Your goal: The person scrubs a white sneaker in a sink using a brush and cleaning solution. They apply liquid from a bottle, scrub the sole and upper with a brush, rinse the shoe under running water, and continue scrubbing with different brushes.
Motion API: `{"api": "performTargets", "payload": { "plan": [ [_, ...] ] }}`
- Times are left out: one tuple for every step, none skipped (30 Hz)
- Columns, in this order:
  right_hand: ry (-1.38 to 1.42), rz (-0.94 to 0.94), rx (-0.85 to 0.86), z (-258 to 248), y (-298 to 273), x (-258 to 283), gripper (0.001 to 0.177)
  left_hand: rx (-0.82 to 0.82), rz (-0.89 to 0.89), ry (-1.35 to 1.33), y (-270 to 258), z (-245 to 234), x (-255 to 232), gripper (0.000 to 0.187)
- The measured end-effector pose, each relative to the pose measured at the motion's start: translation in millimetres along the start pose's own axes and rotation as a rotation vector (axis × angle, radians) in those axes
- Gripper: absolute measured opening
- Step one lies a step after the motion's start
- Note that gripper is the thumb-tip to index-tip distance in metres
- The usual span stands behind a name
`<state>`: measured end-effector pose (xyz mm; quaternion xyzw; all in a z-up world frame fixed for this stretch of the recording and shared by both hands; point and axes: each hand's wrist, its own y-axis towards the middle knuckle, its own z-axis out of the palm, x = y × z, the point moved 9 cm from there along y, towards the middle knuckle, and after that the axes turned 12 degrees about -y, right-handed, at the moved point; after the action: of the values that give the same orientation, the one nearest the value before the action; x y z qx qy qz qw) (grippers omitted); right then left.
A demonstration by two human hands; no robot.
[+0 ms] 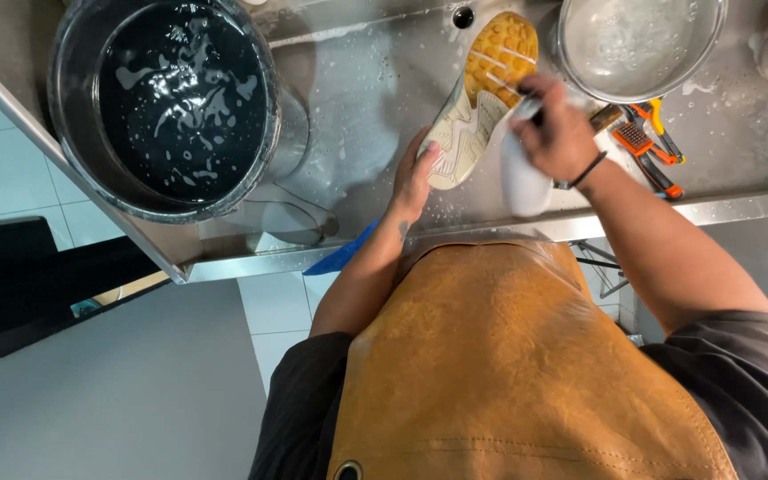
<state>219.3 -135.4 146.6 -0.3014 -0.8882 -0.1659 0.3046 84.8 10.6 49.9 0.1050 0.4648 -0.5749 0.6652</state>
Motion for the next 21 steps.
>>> {"api": "performTargets", "payload": {
  "plan": [
    [-0.026,0.0,0.178,21,-10,3,0.056,-0.022,-0.043,0.007,0,-2,4,0.061],
    [-0.028,0.0,0.172,25,-13,2,0.056,-0.016,-0.041,0.01,1,-4,6,0.061],
    [-0.036,-0.006,0.14,27,-15,2,0.049,-0.062,-0.074,0.032,3,-9,12,0.061],
    [-0.046,-0.008,0.107,27,-18,1,0.042,-0.105,-0.109,0.054,3,-14,18,0.062],
    [-0.049,-0.006,0.1,23,-11,-4,0.042,-0.097,-0.108,0.057,3,-12,14,0.062],
    [-0.026,0.022,-0.049,6,-4,-11,0.042,-0.102,-0.144,0.098,1,-12,13,0.064],
    [-0.003,0.048,-0.199,-12,0,-18,0.043,-0.107,-0.18,0.138,0,-12,12,0.066],
    [-0.006,0.052,-0.209,-17,4,-22,0.043,-0.098,-0.181,0.145,0,-15,15,0.066],
    [-0.015,0.11,-0.214,-22,7,-31,0.041,-0.032,-0.138,0.126,1,-12,13,0.061],
    [-0.023,0.169,-0.22,-28,9,-40,0.038,0.035,-0.097,0.109,2,-9,12,0.057],
    [-0.024,0.176,-0.232,-18,1,-43,0.038,0.047,-0.099,0.117,0,-8,13,0.057],
    [-0.034,0.181,-0.154,-1,-5,-47,0.043,-0.008,-0.097,0.164,-1,-13,12,0.06],
    [-0.044,0.186,-0.076,16,-12,-51,0.048,-0.062,-0.094,0.211,-2,-17,11,0.064],
    [-0.047,0.196,-0.094,9,-19,-46,0.048,-0.044,-0.095,0.222,0,-28,18,0.064],
    [0.033,0.168,-0.076,6,-25,-38,0.054,-0.09,-0.089,0.134,4,-44,23,0.059],
    [0.112,0.146,-0.058,2,-34,-31,0.061,-0.135,-0.092,0.045,6,-59,32,0.054],
    [0.108,0.161,-0.076,-14,-41,-41,0.061,-0.115,-0.101,0.055,5,-67,26,0.054],
    [0.291,0.158,-0.137,-31,-52,-49,0.062,-0.168,-0.104,0.066,1,-82,21,0.049],
    [0.473,0.152,-0.202,-49,-64,-57,0.065,-0.221,-0.106,0.078,-3,-97,16,0.045],
    [0.468,0.169,-0.22,-71,-74,-67,0.065,-0.203,-0.12,0.088,-11,-96,-7,0.045],
    [0.381,0.191,-0.358,-104,-88,-78,0.067,-0.209,-0.197,0.222,-19,-99,-25,0.047]
  ]
}}
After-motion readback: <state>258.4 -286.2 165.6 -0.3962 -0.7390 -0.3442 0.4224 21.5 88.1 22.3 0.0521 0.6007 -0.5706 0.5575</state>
